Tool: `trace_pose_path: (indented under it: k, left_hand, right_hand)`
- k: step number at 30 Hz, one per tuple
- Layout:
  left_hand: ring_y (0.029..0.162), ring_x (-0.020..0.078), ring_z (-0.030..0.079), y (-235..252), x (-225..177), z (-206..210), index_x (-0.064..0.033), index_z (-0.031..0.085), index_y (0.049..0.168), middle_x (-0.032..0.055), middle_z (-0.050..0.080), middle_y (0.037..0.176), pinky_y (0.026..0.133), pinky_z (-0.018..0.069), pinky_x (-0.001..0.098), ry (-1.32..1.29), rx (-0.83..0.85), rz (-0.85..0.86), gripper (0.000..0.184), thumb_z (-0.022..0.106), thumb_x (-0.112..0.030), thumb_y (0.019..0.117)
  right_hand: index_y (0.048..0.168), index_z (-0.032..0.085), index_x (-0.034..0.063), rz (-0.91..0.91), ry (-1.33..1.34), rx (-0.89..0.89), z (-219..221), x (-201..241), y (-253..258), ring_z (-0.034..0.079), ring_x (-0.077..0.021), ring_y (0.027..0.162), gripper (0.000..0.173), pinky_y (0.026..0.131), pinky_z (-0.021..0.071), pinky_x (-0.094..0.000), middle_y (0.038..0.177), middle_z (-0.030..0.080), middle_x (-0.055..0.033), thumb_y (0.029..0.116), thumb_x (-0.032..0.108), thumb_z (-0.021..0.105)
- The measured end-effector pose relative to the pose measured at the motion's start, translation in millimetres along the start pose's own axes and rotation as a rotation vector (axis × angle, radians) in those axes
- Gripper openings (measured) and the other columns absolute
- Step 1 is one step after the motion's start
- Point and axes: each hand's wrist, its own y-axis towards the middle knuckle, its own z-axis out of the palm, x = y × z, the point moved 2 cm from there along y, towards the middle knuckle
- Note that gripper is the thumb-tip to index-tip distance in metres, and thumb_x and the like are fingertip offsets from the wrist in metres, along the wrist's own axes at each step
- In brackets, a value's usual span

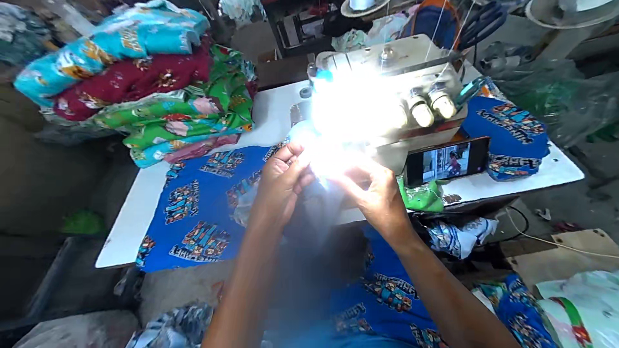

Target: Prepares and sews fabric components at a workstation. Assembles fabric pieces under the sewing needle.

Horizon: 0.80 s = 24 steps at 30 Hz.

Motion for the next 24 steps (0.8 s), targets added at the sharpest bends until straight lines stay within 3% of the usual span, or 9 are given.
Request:
trace_pose_path:
  k: [4,10,15,19,22,24]
  left_hand:
    - [0.079,0.0028,0.069,0.9,-0.3,0.2,-0.0123,0.063,0.116,-0.0035,0.07,0.096,0.074,0.0589,0.0191,0.069,0.024,-0.008,0.021,0.052,0.001,0.1031]
    - [0.079,0.0026,0.067,3.0,0.9,-0.4,-0.0094,0.063,0.112,-0.0018,0.066,0.099,0.071,0.059,0.0199,0.317,-0.003,0.064,0.022,0.063,0.004,0.0951]
    - [0.069,-0.0001,0.06,4.7,2.4,-0.1,-0.0039,0.065,0.107,-0.0006,0.066,0.09,0.064,0.0524,0.0154,0.573,-0.039,0.203,0.019,0.07,0.002,0.0899]
    - [0.068,0.0021,0.064,-0.2,2.8,-0.7,-0.0075,0.063,0.108,0.0,0.067,0.094,0.063,0.0565,0.0186,0.501,-0.006,0.202,0.018,0.065,0.003,0.094]
    - [0.078,0.0038,0.066,-2.1,2.1,2.4,-0.0112,0.062,0.107,-0.0016,0.065,0.1,0.068,0.0594,0.0221,0.308,0.014,0.134,0.014,0.057,0.0,0.1001]
    - [0.079,0.0034,0.066,-1.2,1.8,4.9,-0.0123,0.062,0.107,-0.0033,0.065,0.097,0.071,0.0591,0.0214,0.204,0.009,0.102,0.014,0.054,-0.001,0.102]
  right_hand:
    - [0.102,0.068,0.0101,0.059,0.1,0.002,-2.3,3.0,-6.5,0.066,-0.0018,0.075,0.011,0.067,0.0552,-0.0178,0.086,0.07,0.0035,0.093,0.014,0.074]
    - [0.128,0.059,0.0116,0.204,0.248,0.087,-2.3,3.2,-17.7,0.067,-0.004,0.079,0.029,0.069,0.0546,-0.0201,0.093,0.072,0.0019,0.0995,0.013,0.065]
    - [0.116,0.069,0.0123,0.123,0.136,0.039,-1.8,2.5,-19.5,0.068,-0.0026,0.088,0.017,0.076,0.0563,-0.0198,0.1,0.072,0.0036,0.0995,0.015,0.065]
    - [0.123,0.064,0.0111,0.155,0.157,0.056,-3.9,-3.1,-16.0,0.064,-0.0023,0.074,0.023,0.066,0.0533,-0.0187,0.091,0.07,0.0031,0.0999,0.013,0.064]
    - [0.136,0.058,0.0123,0.238,0.185,0.109,-4.0,-7.2,-18.4,0.062,-0.0038,0.069,0.038,0.064,0.0514,-0.0196,0.083,0.07,0.0024,0.0994,0.016,0.067]
    - [0.125,0.066,0.0099,0.226,0.15,0.08,-3.1,-8.8,-18.7,0.067,-0.0039,0.074,0.028,0.069,0.0557,-0.0212,0.087,0.073,0.0019,0.0975,0.015,0.069]
